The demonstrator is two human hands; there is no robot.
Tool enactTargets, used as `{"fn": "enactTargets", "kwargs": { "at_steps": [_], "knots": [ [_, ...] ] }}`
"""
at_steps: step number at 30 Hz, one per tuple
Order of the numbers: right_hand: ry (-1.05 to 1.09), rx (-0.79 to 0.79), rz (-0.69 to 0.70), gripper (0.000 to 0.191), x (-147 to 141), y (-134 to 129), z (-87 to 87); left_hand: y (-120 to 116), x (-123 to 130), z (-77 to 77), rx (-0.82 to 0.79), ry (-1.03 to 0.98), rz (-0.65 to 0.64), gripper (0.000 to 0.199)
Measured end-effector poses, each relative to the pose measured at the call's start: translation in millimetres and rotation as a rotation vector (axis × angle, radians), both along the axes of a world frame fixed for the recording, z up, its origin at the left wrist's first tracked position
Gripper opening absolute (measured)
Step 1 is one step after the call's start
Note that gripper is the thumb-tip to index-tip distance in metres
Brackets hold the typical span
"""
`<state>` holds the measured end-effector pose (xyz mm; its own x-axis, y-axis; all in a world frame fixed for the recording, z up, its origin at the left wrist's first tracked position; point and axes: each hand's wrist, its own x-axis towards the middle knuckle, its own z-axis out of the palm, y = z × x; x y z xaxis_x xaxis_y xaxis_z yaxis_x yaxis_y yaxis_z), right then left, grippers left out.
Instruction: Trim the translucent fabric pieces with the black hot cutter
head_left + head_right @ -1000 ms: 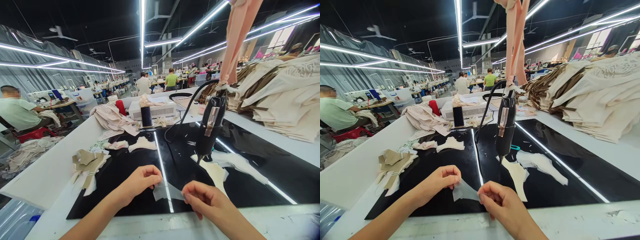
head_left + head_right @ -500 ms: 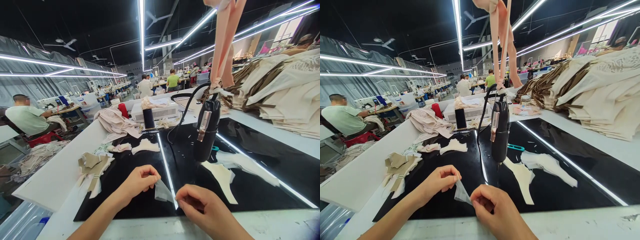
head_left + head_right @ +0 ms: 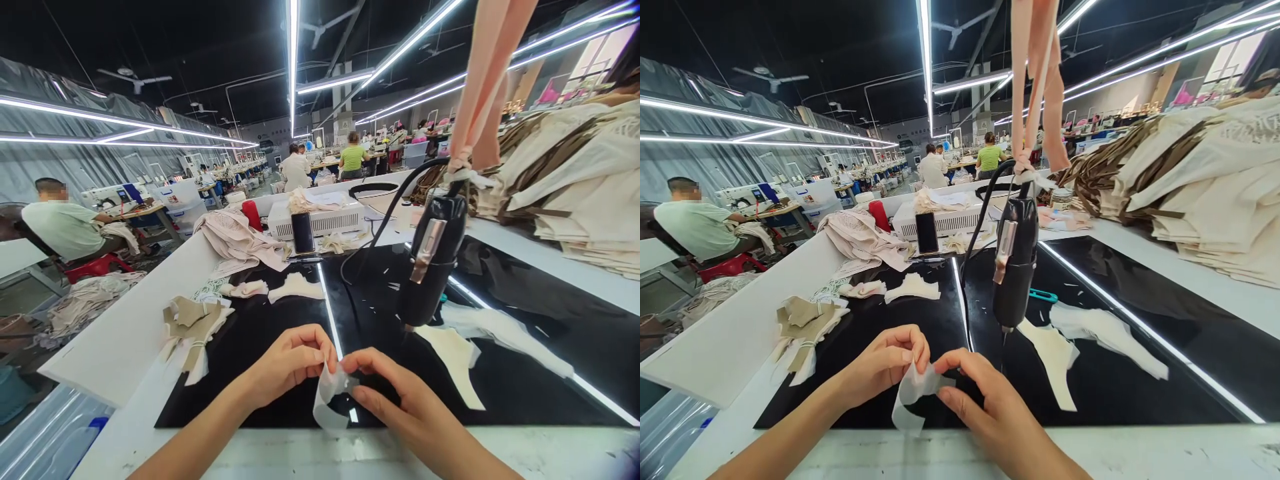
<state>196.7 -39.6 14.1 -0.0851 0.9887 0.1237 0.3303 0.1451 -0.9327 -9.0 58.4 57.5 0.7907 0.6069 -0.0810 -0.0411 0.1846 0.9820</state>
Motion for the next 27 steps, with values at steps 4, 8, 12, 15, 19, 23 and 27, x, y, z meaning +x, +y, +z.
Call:
{"fn": "enactTargets", "kwargs": {
  "at_steps": [4,8,12,15,19,23,27],
  "knots": [
    [-0.079,-0.037,-0.028,0.022,-1.8,4.1,-3.2,6.1,0.2,-4.9,0.095,0.063,0.030,0.035],
    [-0.203,-0.008,-0.066,0.021,1.5,9.1,-5.1,13.7,-1.8,-11.2,0.327,0.204,0.079,0.032],
    [-0.416,0.131,-0.069,0.021,3.4,15.0,-7.6,17.1,-5.2,-16.4,0.620,0.332,0.112,0.016],
    [-0.553,0.249,-0.063,0.021,4.3,19.3,-10.5,17.8,-8.3,-20.8,0.798,0.383,0.075,0.008],
    [-0.627,0.298,-0.056,0.022,4.4,21.0,-14.2,19.4,-13.0,-30.8,0.924,0.383,0.048,0.014],
    [-0.699,0.320,-0.070,0.021,6.0,12.7,-13.2,22.0,-18.7,-42.9,1.105,0.414,0.070,0.019],
    [-0.747,0.327,-0.134,0.020,23.9,-4.6,-7.3,24.9,-23.1,-51.2,1.198,0.392,0.095,0.022]
  ]
}}
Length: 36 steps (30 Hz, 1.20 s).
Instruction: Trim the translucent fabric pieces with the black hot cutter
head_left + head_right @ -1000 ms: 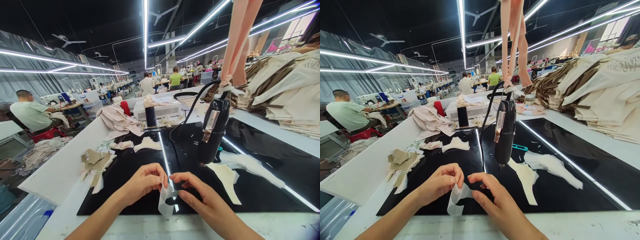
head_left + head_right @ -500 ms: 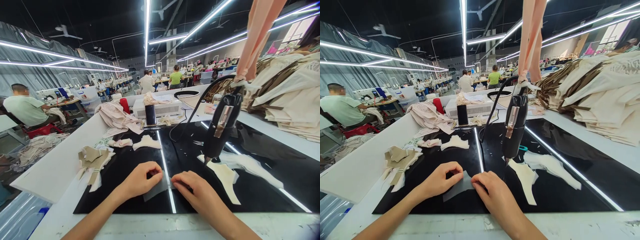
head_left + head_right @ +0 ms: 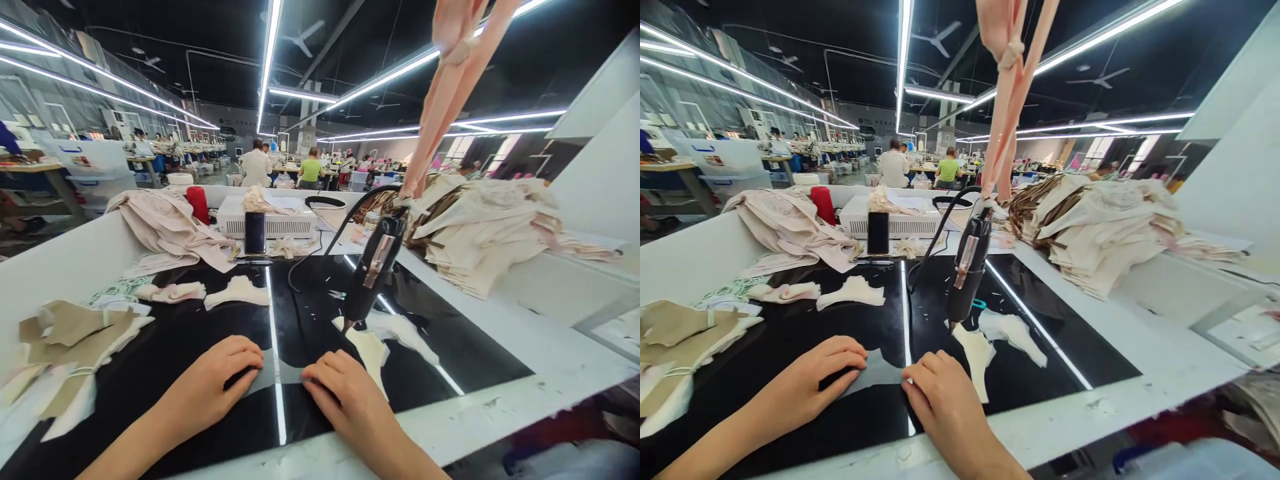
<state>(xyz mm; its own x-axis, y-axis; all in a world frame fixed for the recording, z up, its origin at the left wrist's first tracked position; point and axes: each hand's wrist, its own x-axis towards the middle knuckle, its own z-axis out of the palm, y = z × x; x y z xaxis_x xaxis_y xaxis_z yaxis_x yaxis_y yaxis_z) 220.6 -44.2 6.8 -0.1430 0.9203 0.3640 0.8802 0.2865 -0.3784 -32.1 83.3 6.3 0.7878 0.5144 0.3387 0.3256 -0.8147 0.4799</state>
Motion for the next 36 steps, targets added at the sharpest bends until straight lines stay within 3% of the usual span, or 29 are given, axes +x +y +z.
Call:
{"fn": "enactTargets", "kwargs": {
  "at_steps": [7,10,14,20,29,36],
  "knots": [
    [-0.010,0.100,-0.330,0.030,87.0,-28.1,11.0,1.9,-5.2,-11.8,0.118,-0.076,0.034,0.021],
    [-0.023,0.129,-0.466,0.035,123.3,-27.6,10.7,2.1,-5.1,-15.3,0.157,-0.103,0.038,0.020],
    [-0.061,0.111,-0.535,0.037,151.1,-13.9,6.8,2.9,-3.9,-16.3,0.201,-0.135,0.033,0.018],
    [-0.145,-0.008,-0.573,0.020,161.4,15.3,5.0,7.1,-6.2,-21.1,0.212,-0.114,0.048,0.018],
    [-0.250,-0.204,-0.617,0.027,155.9,34.0,5.5,6.1,-7.7,-24.4,0.196,-0.100,0.048,0.020],
    [-0.133,-0.220,-0.639,0.029,154.7,35.0,6.5,4.9,-6.4,-23.7,0.183,-0.103,0.037,0.020]
  ]
}}
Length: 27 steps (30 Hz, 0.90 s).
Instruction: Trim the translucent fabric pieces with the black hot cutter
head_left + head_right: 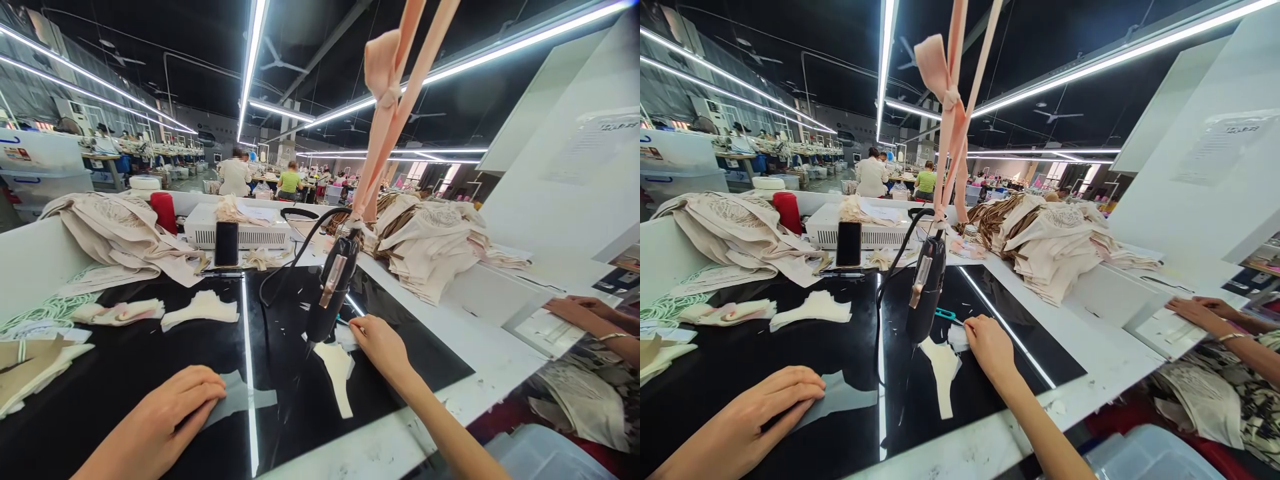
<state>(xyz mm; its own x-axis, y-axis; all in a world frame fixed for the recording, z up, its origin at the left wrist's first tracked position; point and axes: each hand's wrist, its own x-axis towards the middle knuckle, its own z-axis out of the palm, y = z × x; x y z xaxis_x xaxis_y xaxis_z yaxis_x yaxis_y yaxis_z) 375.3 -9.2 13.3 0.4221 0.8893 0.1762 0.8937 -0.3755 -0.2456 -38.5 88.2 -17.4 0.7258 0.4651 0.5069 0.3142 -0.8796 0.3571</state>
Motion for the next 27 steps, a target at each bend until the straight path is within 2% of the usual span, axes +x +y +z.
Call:
{"fn": "enactTargets", "kwargs": {
  "at_steps": [8,14,18,22,27],
  "knots": [
    [0.364,0.196,-0.107,0.030,26.0,-10.5,-0.8,1.2,0.2,-0.3,0.035,-0.002,-0.002,0.019],
    [0.646,0.411,-0.283,0.034,50.5,-21.8,-9.7,5.0,-1.0,-2.8,0.048,0.007,-0.002,0.020],
    [0.747,0.518,-0.371,0.035,57.2,-26.3,-14.0,6.6,-1.6,-3.4,0.064,-0.016,-0.001,0.020],
    [0.801,0.599,-0.395,0.036,59.1,-30.2,-16.9,8.1,-3.6,-5.8,0.064,-0.013,0.013,0.020],
    [0.840,0.675,-0.356,0.030,44.8,-39.2,-4.1,8.8,-4.8,-5.8,0.025,0.013,0.030,0.021]
  ]
}}
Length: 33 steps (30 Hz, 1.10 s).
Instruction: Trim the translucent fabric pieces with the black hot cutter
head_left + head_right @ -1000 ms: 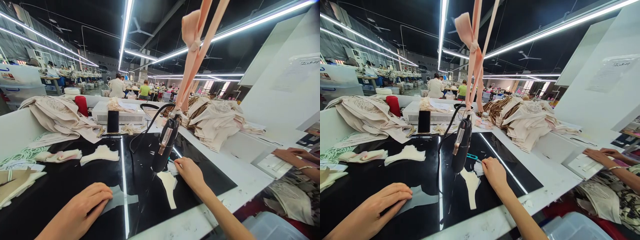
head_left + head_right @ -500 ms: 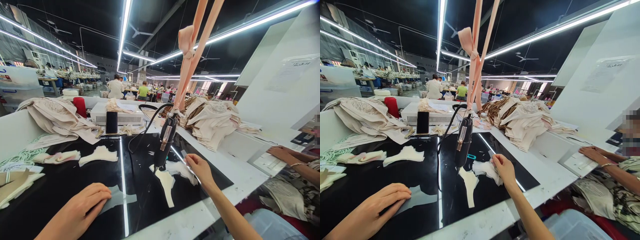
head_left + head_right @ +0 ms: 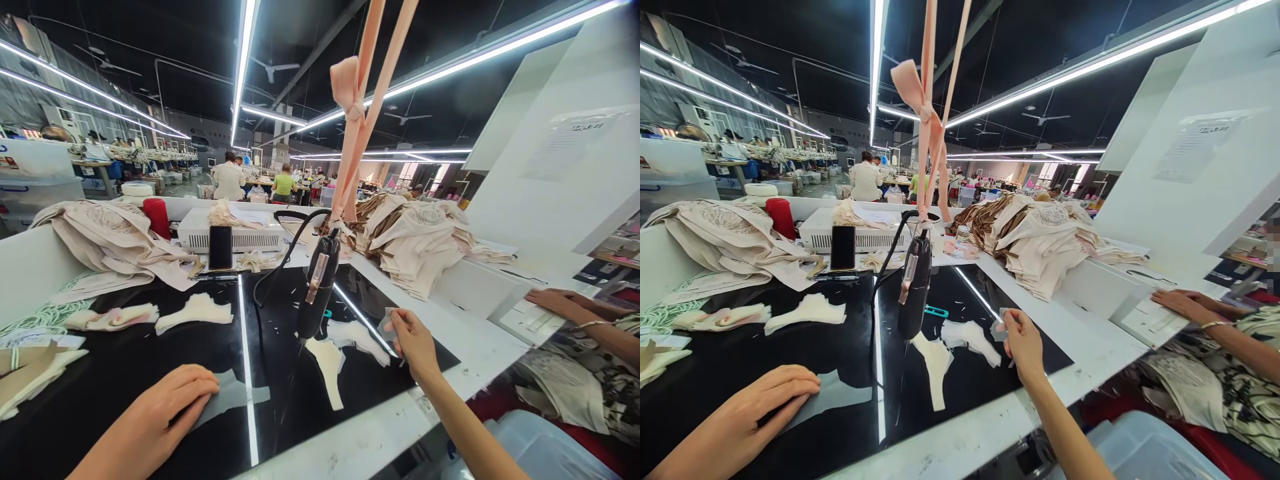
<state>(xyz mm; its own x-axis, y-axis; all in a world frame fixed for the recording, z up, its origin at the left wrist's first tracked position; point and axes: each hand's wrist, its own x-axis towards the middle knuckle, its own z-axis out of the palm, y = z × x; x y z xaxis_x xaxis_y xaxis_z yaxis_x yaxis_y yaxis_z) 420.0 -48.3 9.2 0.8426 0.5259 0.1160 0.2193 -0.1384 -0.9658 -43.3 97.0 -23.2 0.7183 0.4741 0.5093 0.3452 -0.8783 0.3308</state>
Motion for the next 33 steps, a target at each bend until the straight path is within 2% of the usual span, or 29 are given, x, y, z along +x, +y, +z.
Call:
{"fn": "enactTargets", "kwargs": {
  "at_steps": [2,5,9,13,15,17,20,24,28,33],
  "knots": [
    [-0.015,0.046,0.058,0.036,-18.9,-5.4,11.7,-0.5,0.9,1.9,-0.017,-0.001,0.001,0.021],
    [-0.027,0.085,0.220,0.056,-64.1,-14.2,27.3,-3.3,3.4,7.8,-0.041,-0.030,-0.001,0.021],
    [0.021,0.020,0.451,0.055,-140.5,-22.6,33.2,-15.7,8.5,24.5,-0.111,-0.074,-0.017,0.019],
    [0.116,-0.108,0.808,0.054,-203.7,-19.6,34.2,-35.5,16.5,44.9,-0.310,-0.111,-0.074,0.020],
    [0.133,-0.152,0.919,0.055,-223.6,-12.9,35.5,-43.5,20.8,51.0,-0.473,-0.117,-0.145,0.018],
    [0.129,-0.167,0.972,0.056,-236.5,-4.6,35.2,-48.9,24.3,53.3,-0.631,-0.157,-0.202,0.020],
    [0.107,-0.161,1.006,0.060,-246.6,5.5,30.9,-53.3,28.2,52.3,-0.871,-0.307,-0.192,0.032],
    [0.085,-0.180,1.010,0.062,-250.6,9.6,24.3,-56.6,32.0,50.3,-1.173,-0.469,-0.170,0.037],
    [0.082,-0.197,0.993,0.059,-251.0,10.0,22.7,-57.8,33.2,51.0,-1.277,-0.482,-0.105,0.039],
    [0.177,-0.158,0.997,0.058,-247.0,13.9,18.6,-54.7,31.9,52.4,-1.290,-0.495,-0.075,0.039]
  ]
}}
